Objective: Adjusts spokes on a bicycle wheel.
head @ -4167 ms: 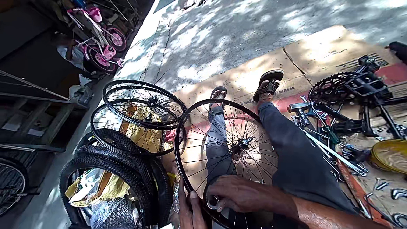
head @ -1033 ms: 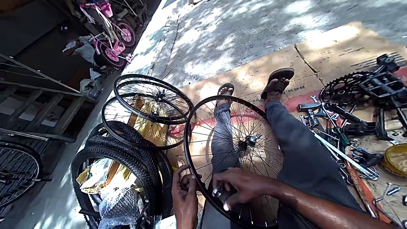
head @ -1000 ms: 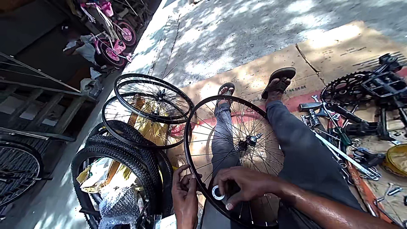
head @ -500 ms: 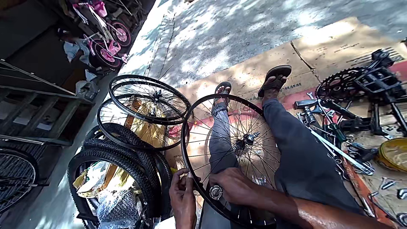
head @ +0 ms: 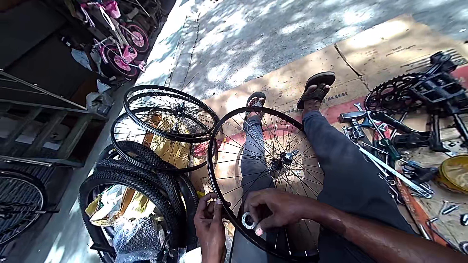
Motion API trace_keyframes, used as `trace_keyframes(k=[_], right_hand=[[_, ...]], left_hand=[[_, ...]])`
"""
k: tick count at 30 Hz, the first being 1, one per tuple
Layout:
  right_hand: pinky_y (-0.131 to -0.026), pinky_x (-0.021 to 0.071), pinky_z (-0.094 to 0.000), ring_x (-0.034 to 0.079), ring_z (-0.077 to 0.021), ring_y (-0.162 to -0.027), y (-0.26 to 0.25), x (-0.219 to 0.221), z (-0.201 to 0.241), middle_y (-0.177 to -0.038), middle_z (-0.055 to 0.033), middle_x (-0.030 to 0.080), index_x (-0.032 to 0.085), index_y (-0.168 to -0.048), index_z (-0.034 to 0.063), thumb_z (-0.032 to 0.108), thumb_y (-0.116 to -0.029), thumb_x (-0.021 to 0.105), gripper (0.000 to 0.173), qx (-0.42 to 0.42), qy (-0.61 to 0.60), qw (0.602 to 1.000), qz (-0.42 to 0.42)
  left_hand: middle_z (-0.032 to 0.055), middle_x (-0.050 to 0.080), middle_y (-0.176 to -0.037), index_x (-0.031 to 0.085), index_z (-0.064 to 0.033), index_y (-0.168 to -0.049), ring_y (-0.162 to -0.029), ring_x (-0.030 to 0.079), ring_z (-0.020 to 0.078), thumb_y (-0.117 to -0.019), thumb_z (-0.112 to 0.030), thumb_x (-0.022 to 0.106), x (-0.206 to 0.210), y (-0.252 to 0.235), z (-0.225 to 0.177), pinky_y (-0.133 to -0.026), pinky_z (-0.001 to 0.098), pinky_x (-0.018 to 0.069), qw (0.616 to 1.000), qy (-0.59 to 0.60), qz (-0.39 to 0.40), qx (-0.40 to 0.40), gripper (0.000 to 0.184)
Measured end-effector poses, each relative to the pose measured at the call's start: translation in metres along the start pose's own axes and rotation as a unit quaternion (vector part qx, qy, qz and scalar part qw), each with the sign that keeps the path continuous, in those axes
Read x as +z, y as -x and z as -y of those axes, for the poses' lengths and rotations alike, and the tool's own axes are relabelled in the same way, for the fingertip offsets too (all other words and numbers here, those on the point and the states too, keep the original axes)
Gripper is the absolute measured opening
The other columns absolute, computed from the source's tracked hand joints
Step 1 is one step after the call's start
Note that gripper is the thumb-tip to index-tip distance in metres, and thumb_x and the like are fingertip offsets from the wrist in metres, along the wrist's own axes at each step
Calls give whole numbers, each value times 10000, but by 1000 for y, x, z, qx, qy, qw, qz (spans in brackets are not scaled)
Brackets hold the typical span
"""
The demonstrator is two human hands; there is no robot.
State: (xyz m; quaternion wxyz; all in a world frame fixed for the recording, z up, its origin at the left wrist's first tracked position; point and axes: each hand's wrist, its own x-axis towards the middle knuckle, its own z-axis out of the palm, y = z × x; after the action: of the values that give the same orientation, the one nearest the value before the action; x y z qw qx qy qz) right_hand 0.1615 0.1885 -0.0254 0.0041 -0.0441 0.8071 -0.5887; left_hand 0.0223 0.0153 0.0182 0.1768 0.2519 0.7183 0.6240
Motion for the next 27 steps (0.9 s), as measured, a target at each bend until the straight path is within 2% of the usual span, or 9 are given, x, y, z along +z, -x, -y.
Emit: trace_keyframes(k=[2,6,8,11,16,19,21,24,27], right_hand=[[-760,547,-413,656,-192,-799,-3,12,5,-923,-62,685,676,-1073,83,266,-898,801,282,46,44,996,-61],[-762,530,-559,692,-312,-828,-11,23,9,-865,-105,706,677,-1098,118,137,-899,682,200,38,190,979,-60],[-833,525,-495,673,-249,-853,-4,6,4,-942,-90,707,664,-1162,84,252,-925,760,306,-3,90,996,3],[-824,548,-346,655,-137,-889,0,5,-2,-1021,-44,697,694,-1034,65,237,-892,811,252,6,-21,999,-41],[-761,531,-570,694,-338,-839,-11,26,8,-876,-127,704,673,-1096,113,95,-887,674,210,40,219,972,-73],[-916,473,-534,648,-277,-915,-1,6,1,-983,-97,687,654,-1214,111,308,-941,735,346,-31,119,992,13],[-950,452,-494,616,-235,-996,2,4,-5,-1055,-67,652,666,-1179,120,410,-957,709,368,-57,89,994,19],[-891,473,-479,629,-237,-953,-2,6,-4,-1014,-82,653,682,-1110,98,395,-1013,635,316,-32,88,996,-8],[-881,555,-377,668,-157,-951,-1,-5,-4,-1028,-57,687,699,-1090,86,363,-1025,635,292,-23,20,992,-119]], left_hand=[[165,704,-791,576,54,-1153,-660,703,217,-981,45,472,2,0,-3,-590,303,590,1000,2,0,-7,201],[177,708,-809,494,43,-1325,-658,709,237,-1004,37,450,8,2,-7,-584,319,598,1000,-14,-11,-9,324],[194,726,-825,504,56,-1267,-647,722,254,-1005,36,464,5,3,-5,-555,327,603,1000,-15,-10,-5,265],[202,731,-818,576,74,-1146,-642,719,254,-1006,32,490,2,1,-2,-542,318,591,1000,-21,-7,4,169],[153,707,-791,550,59,-1144,-677,707,221,-981,45,463,6,-1,-3,-589,293,582,999,-26,21,26,185],[203,714,-842,501,54,-1282,-683,716,257,-1024,7,451,5,3,-4,-584,317,594,1000,-6,-9,-9,267],[194,705,-906,493,10,-1358,-706,715,257,-1074,-88,429,6,-4,-6,-586,324,601,999,-16,-26,-29,307],[131,676,-1029,484,-117,-1460,-745,664,216,-1075,-231,487,8,-35,-8,-615,325,564,997,-66,13,-34,401],[95,656,-992,523,-214,-1466,-658,572,194,-1032,-267,614,21,-66,-8,-580,373,494,988,-154,6,-18,446]])
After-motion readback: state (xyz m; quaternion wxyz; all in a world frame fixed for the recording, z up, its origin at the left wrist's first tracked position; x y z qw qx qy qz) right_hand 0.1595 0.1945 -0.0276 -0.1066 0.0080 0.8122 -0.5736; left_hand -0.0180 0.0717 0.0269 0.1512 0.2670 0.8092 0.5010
